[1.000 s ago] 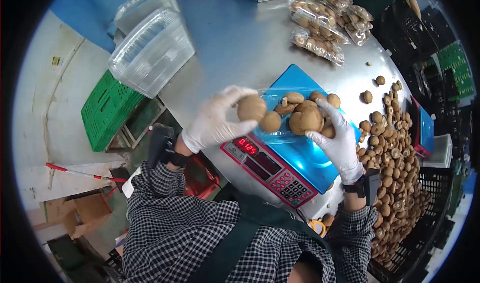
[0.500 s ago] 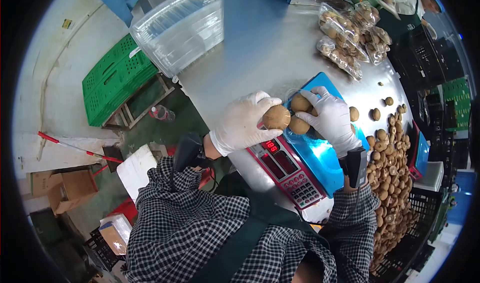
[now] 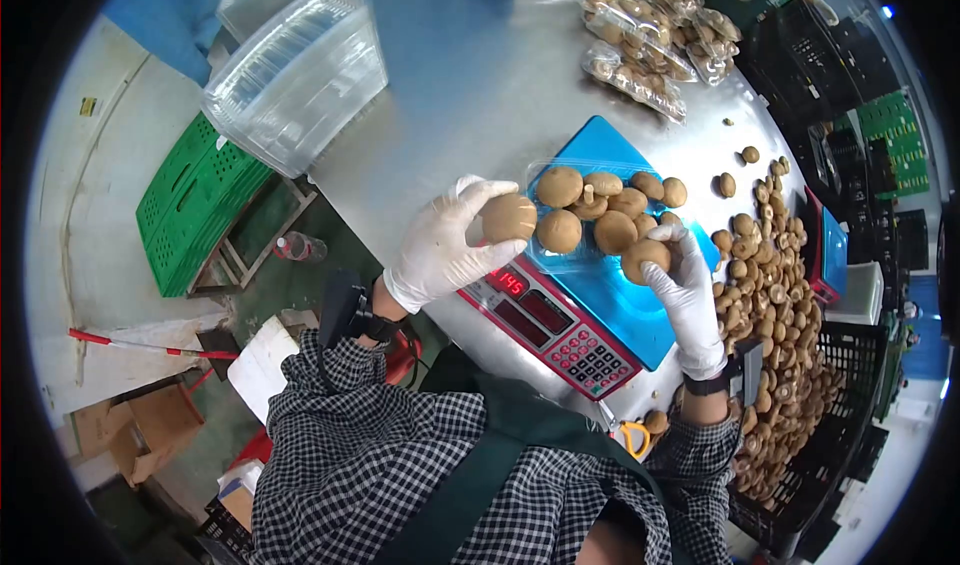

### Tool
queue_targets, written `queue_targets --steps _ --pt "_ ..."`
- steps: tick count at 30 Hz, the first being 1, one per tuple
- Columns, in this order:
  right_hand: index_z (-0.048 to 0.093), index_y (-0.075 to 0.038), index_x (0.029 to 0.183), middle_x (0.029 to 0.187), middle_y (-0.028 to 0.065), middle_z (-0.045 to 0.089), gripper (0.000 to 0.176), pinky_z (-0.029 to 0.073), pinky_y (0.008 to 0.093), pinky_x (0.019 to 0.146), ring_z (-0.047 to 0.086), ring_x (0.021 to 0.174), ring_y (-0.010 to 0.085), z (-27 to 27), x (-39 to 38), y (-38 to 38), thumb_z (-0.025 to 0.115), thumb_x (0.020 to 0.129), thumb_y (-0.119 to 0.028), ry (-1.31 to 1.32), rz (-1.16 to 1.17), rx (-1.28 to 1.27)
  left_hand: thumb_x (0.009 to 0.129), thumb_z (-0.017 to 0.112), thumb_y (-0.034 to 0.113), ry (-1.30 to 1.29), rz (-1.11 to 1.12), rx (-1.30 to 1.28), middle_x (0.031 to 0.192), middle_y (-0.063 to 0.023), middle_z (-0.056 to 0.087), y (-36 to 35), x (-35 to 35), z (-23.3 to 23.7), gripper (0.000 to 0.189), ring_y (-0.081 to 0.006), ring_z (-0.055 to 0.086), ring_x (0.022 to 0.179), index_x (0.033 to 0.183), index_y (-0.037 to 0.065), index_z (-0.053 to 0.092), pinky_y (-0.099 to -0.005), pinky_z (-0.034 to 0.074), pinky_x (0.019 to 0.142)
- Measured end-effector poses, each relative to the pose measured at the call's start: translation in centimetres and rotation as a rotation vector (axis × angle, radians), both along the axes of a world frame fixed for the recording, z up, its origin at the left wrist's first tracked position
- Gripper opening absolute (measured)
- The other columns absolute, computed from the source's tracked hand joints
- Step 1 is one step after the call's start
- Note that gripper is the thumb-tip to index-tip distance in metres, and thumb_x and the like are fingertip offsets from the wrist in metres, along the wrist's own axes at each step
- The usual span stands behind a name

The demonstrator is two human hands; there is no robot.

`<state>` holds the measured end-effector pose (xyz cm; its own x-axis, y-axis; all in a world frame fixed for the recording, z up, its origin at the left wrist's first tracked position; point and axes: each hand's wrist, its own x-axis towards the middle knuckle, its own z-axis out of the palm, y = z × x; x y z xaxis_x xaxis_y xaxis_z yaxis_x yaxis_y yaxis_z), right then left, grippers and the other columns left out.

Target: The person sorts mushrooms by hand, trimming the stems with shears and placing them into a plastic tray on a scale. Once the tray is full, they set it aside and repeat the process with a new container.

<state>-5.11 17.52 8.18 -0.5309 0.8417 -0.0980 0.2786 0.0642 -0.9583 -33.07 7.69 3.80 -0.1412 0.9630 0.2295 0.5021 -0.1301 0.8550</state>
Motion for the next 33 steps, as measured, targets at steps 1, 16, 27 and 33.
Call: queue_targets --steps 1,16,27,33 --pt "0.053 -0.004 0.119 0.114 0.0052 0.056 0.041 0.044 0.0313 0.096 0.054 0.108 0.0178 -0.1 0.0 -0.5 0.074 0.084 -0.01 0.058 -0.035 -0.049 0.077 0.079 0.029 -0.001 -0.009 -0.007 0.111 -0.0091 0.058 0.3 0.1 0.0 0.056 -0.0241 0.059 0.1 0.125 0.008 0.058 -0.0343 0.048 0.087" --pt "0.057 -0.002 0.126 0.117 0.0044 0.062 0.042 0.05 0.0266 0.088 0.059 0.104 0.0143 -2.0 1.4 -1.7 0.071 0.087 -0.011 0.091 -0.142 -0.078 0.079 0.076 0.031 0.072 0.129 -0.063 0.111 -0.0102 0.058 -1.9 -3.3 -1.7 0.052 -0.0259 0.059 0.101 0.123 0.009 0.058 -0.0353 0.048 0.088" --pt "0.062 -0.009 0.12 0.119 0.0096 0.055 0.043 0.047 0.0341 0.092 0.054 0.112 0.0252 -2.5 -2.2 -1.5 0.075 0.079 -0.007 -0.137 -0.001 0.437 0.076 0.076 0.038 0.497 0.326 -0.098 0.125 -0.014 0.054 1.2 -4.0 -7.2 0.055 -0.0336 0.056 0.111 0.121 0.01 0.058 -0.0419 0.046 0.094" --pt "0.066 -0.012 0.12 0.112 0.0101 0.053 0.046 0.046 0.0364 0.092 0.054 0.103 0.0269 -3.8 -3.3 -1.6 0.078 0.075 -0.01 -0.237 -0.065 0.662 0.076 0.075 0.046 0.467 -0.039 0.237 0.133 -0.0156 0.048 3.5 1.6 0.9 0.055 -0.0357 0.046 0.126 0.116 0.011 0.06 -0.0457 0.038 0.104"
